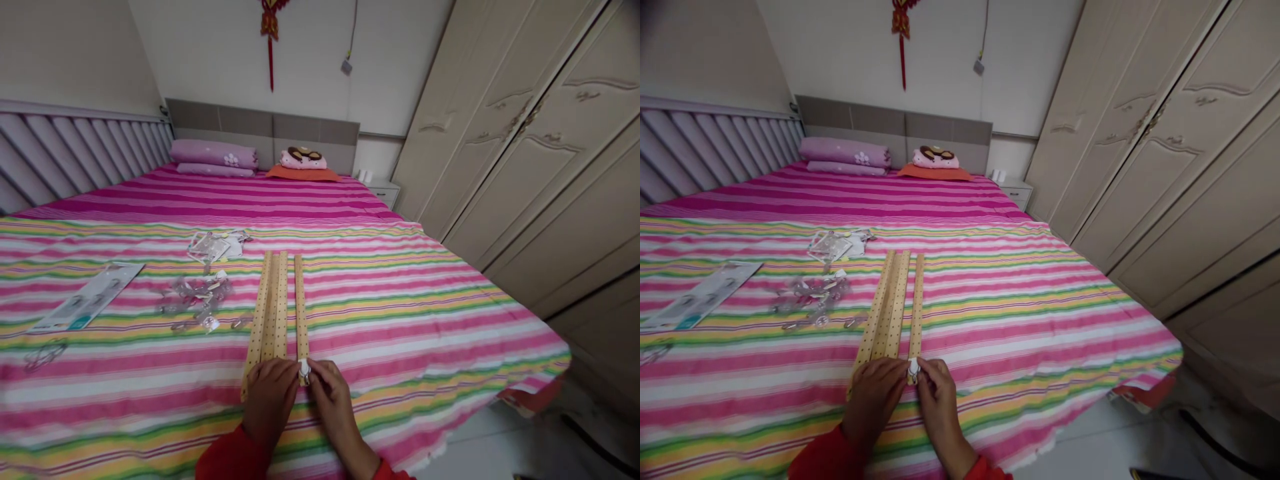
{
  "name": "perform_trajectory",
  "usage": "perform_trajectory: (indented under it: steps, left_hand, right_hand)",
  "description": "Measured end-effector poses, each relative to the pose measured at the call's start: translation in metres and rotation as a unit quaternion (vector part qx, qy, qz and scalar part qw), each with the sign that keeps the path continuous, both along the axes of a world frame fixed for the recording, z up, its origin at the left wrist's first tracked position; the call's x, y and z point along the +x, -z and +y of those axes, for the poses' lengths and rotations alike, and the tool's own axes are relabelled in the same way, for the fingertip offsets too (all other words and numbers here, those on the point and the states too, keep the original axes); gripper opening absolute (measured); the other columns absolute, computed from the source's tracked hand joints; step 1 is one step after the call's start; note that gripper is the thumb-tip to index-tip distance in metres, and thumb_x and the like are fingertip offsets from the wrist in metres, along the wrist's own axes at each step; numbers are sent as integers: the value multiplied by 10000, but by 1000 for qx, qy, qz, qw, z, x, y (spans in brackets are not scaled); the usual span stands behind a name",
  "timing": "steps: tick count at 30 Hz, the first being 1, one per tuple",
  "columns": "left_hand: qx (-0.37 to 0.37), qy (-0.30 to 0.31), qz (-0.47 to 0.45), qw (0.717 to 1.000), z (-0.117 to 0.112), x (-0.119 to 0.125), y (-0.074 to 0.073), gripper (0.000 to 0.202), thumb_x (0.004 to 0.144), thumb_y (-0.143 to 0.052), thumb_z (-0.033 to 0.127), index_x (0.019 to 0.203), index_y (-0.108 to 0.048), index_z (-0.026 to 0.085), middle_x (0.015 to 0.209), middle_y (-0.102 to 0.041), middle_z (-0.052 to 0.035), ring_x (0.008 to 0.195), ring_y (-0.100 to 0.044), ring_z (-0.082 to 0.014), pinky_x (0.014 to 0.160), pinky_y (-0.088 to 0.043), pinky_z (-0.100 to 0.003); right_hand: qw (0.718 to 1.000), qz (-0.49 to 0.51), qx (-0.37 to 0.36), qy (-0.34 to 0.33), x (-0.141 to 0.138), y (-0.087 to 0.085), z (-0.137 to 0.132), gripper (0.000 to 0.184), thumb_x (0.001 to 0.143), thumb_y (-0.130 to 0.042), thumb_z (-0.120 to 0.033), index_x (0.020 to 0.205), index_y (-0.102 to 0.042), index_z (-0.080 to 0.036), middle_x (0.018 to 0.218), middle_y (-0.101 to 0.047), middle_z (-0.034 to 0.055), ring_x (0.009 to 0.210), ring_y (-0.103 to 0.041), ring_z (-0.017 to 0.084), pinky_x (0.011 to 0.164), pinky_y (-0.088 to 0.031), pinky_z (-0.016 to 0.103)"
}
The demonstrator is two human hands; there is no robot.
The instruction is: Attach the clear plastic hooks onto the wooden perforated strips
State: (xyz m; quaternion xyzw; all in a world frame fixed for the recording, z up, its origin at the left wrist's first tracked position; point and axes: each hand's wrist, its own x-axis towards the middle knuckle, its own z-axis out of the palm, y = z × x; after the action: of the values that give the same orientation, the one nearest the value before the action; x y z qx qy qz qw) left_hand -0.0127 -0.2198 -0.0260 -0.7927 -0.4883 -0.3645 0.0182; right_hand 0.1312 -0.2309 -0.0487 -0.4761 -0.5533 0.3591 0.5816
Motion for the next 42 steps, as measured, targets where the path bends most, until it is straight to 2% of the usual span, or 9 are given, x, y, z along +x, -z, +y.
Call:
perform_trajectory:
  steps: [5,15,26,31,35,39,42]
  left_hand:
    - [-13,-11,8,1000,3,2,-2,188,846,-501,231,941,-659,271,897,-721,6,892,-604,-182,839,-327,-360]
    - [-47,-23,1,999,6,3,5,183,813,-549,204,929,-668,281,935,-719,9,921,-595,-200,850,-309,-381]
    - [-21,-19,5,1000,6,3,4,186,826,-517,201,904,-668,275,908,-718,17,896,-588,-197,838,-302,-376]
    - [-16,-21,21,999,2,1,6,372,805,-440,109,1074,-636,275,968,-703,-6,933,-569,-192,857,-319,-371]
    - [-9,-15,43,999,-4,1,1,500,697,-454,65,1131,-614,255,1073,-671,-29,1002,-542,-211,914,-313,-390]
    - [4,-4,52,999,-5,3,-1,476,681,-503,125,1128,-613,245,1092,-665,-43,1011,-536,-229,951,-283,-412]
    - [23,-20,58,998,-2,3,3,383,714,-555,202,1085,-629,263,1039,-684,-38,963,-553,-234,922,-284,-413]
  right_hand:
    - [1000,0,-20,17,-2,0,2,224,809,-597,-249,1001,-709,-231,800,-620,40,698,-576,158,613,-486,266]
    - [999,-20,-31,31,-3,-1,4,238,777,-601,-186,989,-704,-209,759,-595,24,659,-563,146,583,-476,249]
    - [998,-52,-19,25,-3,-1,4,229,814,-560,-187,1005,-685,-208,800,-603,38,699,-581,161,619,-493,265]
    - [995,-95,26,-4,1,-6,-2,356,896,-412,-153,1183,-599,-249,914,-594,59,860,-586,180,776,-493,309]
    - [987,-142,63,-41,3,-5,-5,471,871,-365,-79,1261,-540,-277,914,-574,48,850,-583,172,761,-506,293]
    - [980,-177,87,-36,4,0,-6,638,753,-395,12,1315,-483,-277,1094,-576,66,1008,-570,190,877,-500,315]
    - [971,-222,85,-39,5,2,-7,675,732,-415,21,1337,-458,-273,1230,-517,88,1114,-532,211,939,-481,336]
